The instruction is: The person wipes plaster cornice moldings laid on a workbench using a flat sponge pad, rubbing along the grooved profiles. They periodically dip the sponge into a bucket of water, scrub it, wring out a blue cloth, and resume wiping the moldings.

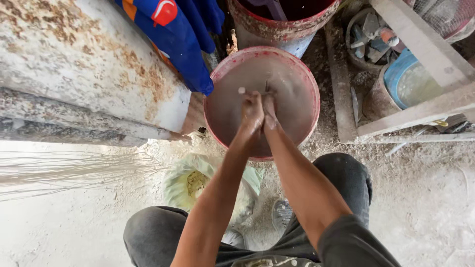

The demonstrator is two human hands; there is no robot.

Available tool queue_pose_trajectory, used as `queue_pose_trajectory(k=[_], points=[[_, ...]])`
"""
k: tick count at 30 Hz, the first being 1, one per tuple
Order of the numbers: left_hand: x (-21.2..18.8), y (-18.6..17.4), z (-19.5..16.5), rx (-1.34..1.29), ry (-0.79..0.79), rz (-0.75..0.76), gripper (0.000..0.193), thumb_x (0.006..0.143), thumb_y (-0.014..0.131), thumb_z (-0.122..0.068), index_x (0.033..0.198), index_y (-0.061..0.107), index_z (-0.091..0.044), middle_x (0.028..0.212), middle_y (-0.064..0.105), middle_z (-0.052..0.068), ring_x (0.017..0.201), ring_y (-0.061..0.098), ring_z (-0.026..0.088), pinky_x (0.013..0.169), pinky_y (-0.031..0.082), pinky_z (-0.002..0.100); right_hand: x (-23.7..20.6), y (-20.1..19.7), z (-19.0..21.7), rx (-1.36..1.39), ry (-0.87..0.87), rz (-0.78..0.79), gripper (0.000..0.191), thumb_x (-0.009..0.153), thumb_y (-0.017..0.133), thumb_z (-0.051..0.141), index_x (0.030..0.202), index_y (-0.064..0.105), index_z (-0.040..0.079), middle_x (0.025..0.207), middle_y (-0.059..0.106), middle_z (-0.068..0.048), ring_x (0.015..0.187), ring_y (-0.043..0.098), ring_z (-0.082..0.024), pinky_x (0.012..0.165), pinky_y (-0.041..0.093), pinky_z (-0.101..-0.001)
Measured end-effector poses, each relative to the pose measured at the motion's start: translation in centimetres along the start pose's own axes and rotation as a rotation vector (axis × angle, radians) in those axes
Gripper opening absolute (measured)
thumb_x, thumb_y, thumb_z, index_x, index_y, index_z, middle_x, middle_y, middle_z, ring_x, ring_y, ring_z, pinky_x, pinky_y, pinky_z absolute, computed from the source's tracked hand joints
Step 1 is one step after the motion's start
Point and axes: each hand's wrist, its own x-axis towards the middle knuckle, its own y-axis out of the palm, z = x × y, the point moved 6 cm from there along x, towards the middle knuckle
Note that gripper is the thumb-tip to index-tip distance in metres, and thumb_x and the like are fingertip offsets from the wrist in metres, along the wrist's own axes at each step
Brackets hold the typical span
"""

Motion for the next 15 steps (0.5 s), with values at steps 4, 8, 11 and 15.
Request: queue_pose_trajectory(k=[4,8,11,15], points=[[1.0,-0.6,1.4,-0.404,-0.446,0.008,0.026,0.093,0.061,-0.023,0.103,0.063,0.002,0.092,0.067,0.015,0.085,0.065,0.032,0.07,0.059,0.047,-0.4,0.0,-0.2,-0.342,-0.075,0.108,0.052,0.1,0.055,0.041,0.125,0.059,-0.005,0.109,0.067,-0.018,0.098,0.062,-0.029,0.082,0.049,-0.0411],[1.0,0.4,1.2,-0.454,-0.322,-0.043,0.028,0.095,0.064,-0.026,0.101,0.066,0.001,0.091,0.069,0.012,0.086,0.065,0.029,0.074,0.057,0.046,-0.8,-0.3,-0.2,-0.294,-0.011,0.08,0.054,0.1,0.054,0.042,0.128,0.058,-0.005,0.111,0.067,-0.018,0.101,0.062,-0.03,0.084,0.049,-0.0413],[0.5,0.2,0.7,-0.188,-0.176,-0.15,0.035,0.098,0.066,-0.037,0.101,0.067,-0.003,0.091,0.071,0.007,0.087,0.065,0.021,0.077,0.054,0.042,-0.6,-0.4,0.3,-0.094,-0.001,0.028,0.056,0.101,0.053,0.042,0.13,0.058,-0.005,0.113,0.067,-0.019,0.103,0.063,-0.031,0.086,0.049,-0.0414],[0.8,1.0,1.3,-0.503,-0.466,0.031,0.037,0.097,0.061,-0.036,0.104,0.065,0.001,0.092,0.068,0.013,0.084,0.065,0.027,0.073,0.055,0.046,-0.4,0.0,0.6,-0.307,-0.081,0.062,0.058,0.101,0.052,0.043,0.132,0.057,-0.005,0.115,0.067,-0.02,0.105,0.063,-0.031,0.088,0.049,-0.0416]])
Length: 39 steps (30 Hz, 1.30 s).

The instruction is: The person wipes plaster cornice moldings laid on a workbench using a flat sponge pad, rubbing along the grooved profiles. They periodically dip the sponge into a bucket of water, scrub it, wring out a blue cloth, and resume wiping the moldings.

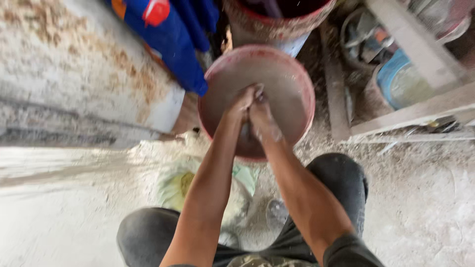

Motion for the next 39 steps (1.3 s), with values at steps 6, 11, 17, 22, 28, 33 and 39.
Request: queue_pose_trajectory(k=[6,11,17,22,28,33,39], points=[[0.4,0.9,-0.8,0.318,0.274,-0.099,0.042,0.1,0.057,-0.035,0.109,0.062,0.005,0.096,0.066,0.022,0.086,0.065,0.034,0.073,0.055,0.048,1.1,-1.4,-2.5,0.451,0.163,-0.06,0.061,0.101,0.05,0.044,0.136,0.055,-0.005,0.119,0.067,-0.021,0.109,0.063,-0.032,0.091,0.05,-0.0418],[1.6,0.0,0.4,0.129,-0.014,-0.007,0.045,0.103,0.054,-0.034,0.113,0.059,0.009,0.1,0.065,0.03,0.087,0.065,0.04,0.073,0.055,0.05,1.4,-0.8,-2.6,0.14,0.111,-0.007,0.059,0.103,0.052,0.043,0.137,0.055,-0.005,0.119,0.067,-0.019,0.112,0.062,-0.029,0.095,0.049,-0.0408],[1.5,-2.3,0.1,0.264,0.024,-0.062,0.05,0.106,0.05,-0.034,0.118,0.056,0.014,0.104,0.063,0.039,0.089,0.065,0.047,0.073,0.055,0.053,2.1,0.5,-1.9,0.156,0.084,-0.106,0.062,0.101,0.054,0.045,0.138,0.056,-0.004,0.126,0.064,-0.019,0.117,0.06,-0.029,0.098,0.048,-0.0416],[-4.6,0.2,4.2,0.637,0.383,-0.211,0.083,0.088,0.072,-0.028,0.139,0.023,0.016,0.104,0.065,0.029,0.094,0.065,0.037,0.076,0.055,0.047,2.3,-0.5,-2.6,0.564,0.116,-0.204,0.064,0.099,0.055,0.047,0.139,0.056,-0.003,0.131,0.063,-0.018,0.121,0.059,-0.03,0.1,0.047,-0.0422],[-6.6,-1.1,4.2,0.001,-0.195,-0.054,0.043,0.084,0.079,-0.038,0.11,0.068,-0.004,0.084,0.068,0.013,0.071,0.066,0.025,0.063,0.055,0.042,1.6,0.7,-2.6,0.622,-0.066,-0.414,0.067,0.096,0.056,0.049,0.14,0.057,-0.001,0.138,0.06,-0.018,0.125,0.057,-0.03,0.104,0.046,-0.043],[0.0,-1.6,2.6,-0.27,-0.203,0.112,0.046,0.093,0.071,-0.048,0.109,0.068,-0.005,0.09,0.069,0.009,0.076,0.067,0.024,0.067,0.058,0.041,2.8,2.1,-0.2,0.209,0.03,-0.232,0.065,0.094,0.057,0.041,0.136,0.06,-0.008,0.136,0.065,-0.025,0.123,0.062,-0.038,0.101,0.051,-0.052],[1.2,-5.2,4.0,-0.14,-0.06,-0.043,0.042,0.094,0.067,-0.044,0.108,0.067,-0.004,0.089,0.068,0.012,0.075,0.067,0.026,0.066,0.056,0.043,-4.6,2.5,-1.4,-0.965,-0.476,-0.189,0.085,0.098,0.068,0.037,0.152,0.034,-0.019,0.142,0.043,-0.043,0.127,0.042,-0.051,0.107,0.035,-0.0528]])
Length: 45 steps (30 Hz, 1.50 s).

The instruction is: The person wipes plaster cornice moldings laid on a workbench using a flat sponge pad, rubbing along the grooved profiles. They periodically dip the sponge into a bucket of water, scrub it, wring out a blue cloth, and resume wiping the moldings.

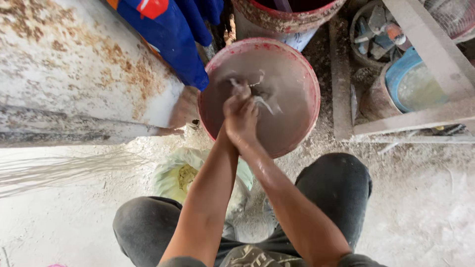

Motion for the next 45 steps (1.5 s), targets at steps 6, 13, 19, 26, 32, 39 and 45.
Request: queue_pose_trajectory(k=[6,13,19,26,32,39,45], points=[[-1.0,2.2,-2.8,0.286,0.331,-0.257,0.038,0.094,0.064,-0.039,0.106,0.065,-0.003,0.088,0.068,0.015,0.074,0.066,0.029,0.065,0.055,0.045,1.6,-0.1,-1.6,0.667,0.535,0.224,0.073,0.07,0.09,0.045,0.117,0.073,-0.009,0.108,0.076,-0.02,0.095,0.072,-0.033,0.083,0.058,-0.0488],[-2.2,6.0,-6.6,0.435,0.436,-0.38,0.033,0.094,0.06,-0.033,0.104,0.064,-0.001,0.087,0.067,0.018,0.073,0.066,0.033,0.064,0.053,0.048,3.9,-0.3,0.8,1.435,0.675,0.357,0.053,0.069,0.079,0.058,0.106,0.066,0.021,0.091,0.071,-0.006,0.075,0.067,-0.028,0.068,0.057,-0.045],[-2.6,6.5,-7.4,0.898,0.513,-0.329,0.03,0.094,0.056,-0.028,0.103,0.062,0.0,0.086,0.067,0.021,0.072,0.065,0.036,0.063,0.052,0.05,-4.9,-1.5,1.0,0.904,0.57,0.364,0.047,0.086,0.08,0.033,0.109,0.067,-0.005,0.09,0.068,-0.009,0.078,0.066,-0.022,0.066,0.055,-0.0369],[-3.8,6.6,-6.6,2.112,0.681,-0.187,0.029,0.093,0.057,-0.021,0.118,0.065,-0.008,0.109,0.071,0.018,0.097,0.071,0.037,0.076,0.06,0.05,-4.1,-2.7,1.6,0.305,0.268,0.412,0.057,0.091,0.066,0.05,0.107,0.073,-0.004,0.09,0.07,-0.022,0.087,0.069,-0.034,0.07,0.056,-0.0407],[-5.0,6.2,-4.5,2.86,0.707,0.013,0.044,0.094,0.061,-0.018,0.137,0.059,-0.014,0.142,0.057,0.013,0.14,0.049,0.032,0.114,0.04,0.047,0.8,-4.7,3.4,-0.497,-0.142,0.158,0.084,0.092,0.058,0.063,0.145,0.045,0.0,0.126,0.063,-0.034,0.116,0.06,-0.052,0.09,0.051,-0.0583],[-4.5,6.1,-2.1,2.378,0.688,0.084,0.056,0.101,0.056,-0.028,0.154,0.049,-0.013,0.162,0.044,0.015,0.15,0.038,0.034,0.124,0.026,0.046,6.9,-2.9,4.1,-0.332,-0.126,0.139,0.094,0.089,0.069,0.054,0.15,0.024,-0.002,0.136,0.058,-0.033,0.128,0.055,-0.045,0.111,0.04,-0.0523],[-5.6,5.3,-0.1,2.75,0.698,0.247,0.058,0.1,0.051,-0.032,0.156,0.044,-0.016,0.161,0.04,0.01,0.153,0.028,0.032,0.125,0.018,0.049,6.5,-2.2,3.7,-0.671,-0.3,0.489,0.051,0.102,0.055,0.04,0.144,0.058,0.011,0.15,0.063,-0.022,0.139,0.061,-0.039,0.119,0.047,-0.0483]])
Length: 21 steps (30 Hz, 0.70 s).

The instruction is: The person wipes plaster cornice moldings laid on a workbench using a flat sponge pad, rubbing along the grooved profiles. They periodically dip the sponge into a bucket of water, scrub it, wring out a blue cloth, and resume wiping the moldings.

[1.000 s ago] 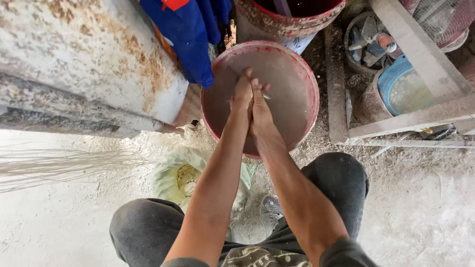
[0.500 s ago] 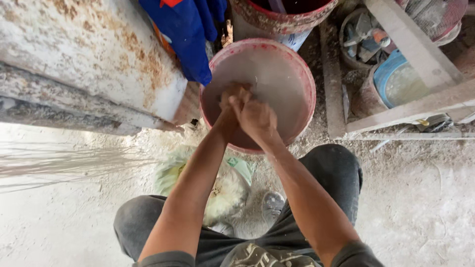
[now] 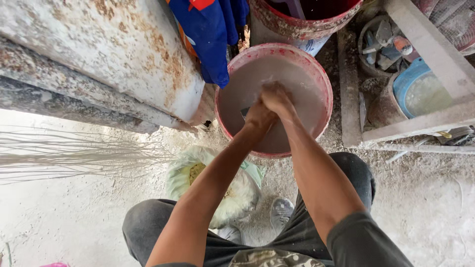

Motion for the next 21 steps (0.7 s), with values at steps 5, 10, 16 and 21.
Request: queue_pose_trajectory(k=[5,10,16,21], points=[[-0.9,-0.1,0.0,0.259,-0.128,-0.12,0.068,0.094,0.047,-0.04,0.159,0.039,-0.024,0.164,0.034,0.007,0.153,0.026,0.027,0.122,0.019,0.045,-1.8,0.2,0.0,0.413,0.048,-0.148,0.116,0.063,0.082,0.044,0.156,0.026,0.003,0.158,0.025,-0.032,0.148,0.019,-0.053,0.116,0.022,-0.0614],[0.9,2.3,-1.3,0.086,-0.051,-0.026,0.065,0.097,0.049,-0.037,0.159,0.037,-0.021,0.163,0.033,0.009,0.151,0.026,0.029,0.121,0.02,0.047,-0.8,-0.8,-0.6,0.49,0.069,-0.242,0.073,0.095,0.054,0.057,0.153,0.049,0.014,0.168,0.033,-0.019,0.156,0.031,-0.041,0.131,0.028,-0.0536],[1.2,3.4,-1.2,0.224,-0.112,0.166,0.061,0.101,0.051,-0.033,0.158,0.035,-0.018,0.163,0.032,0.012,0.149,0.027,0.03,0.119,0.022,0.05,-0.9,2.3,-0.5,0.228,0.14,-0.012,0.07,0.084,0.065,0.055,0.144,0.054,0.02,0.16,0.03,-0.022,0.139,0.032,-0.051,0.112,0.028,-0.0538],[1.2,0.7,0.3,0.114,-0.013,0.214,0.061,0.099,0.058,-0.033,0.156,0.042,-0.02,0.163,0.036,0.007,0.151,0.028,0.029,0.122,0.02,0.05,0.1,1.0,-1.2,0.549,0.248,-0.117,0.072,0.078,0.076,0.047,0.128,0.064,-0.003,0.129,0.065,-0.029,0.123,0.062,-0.044,0.105,0.049,-0.045]])
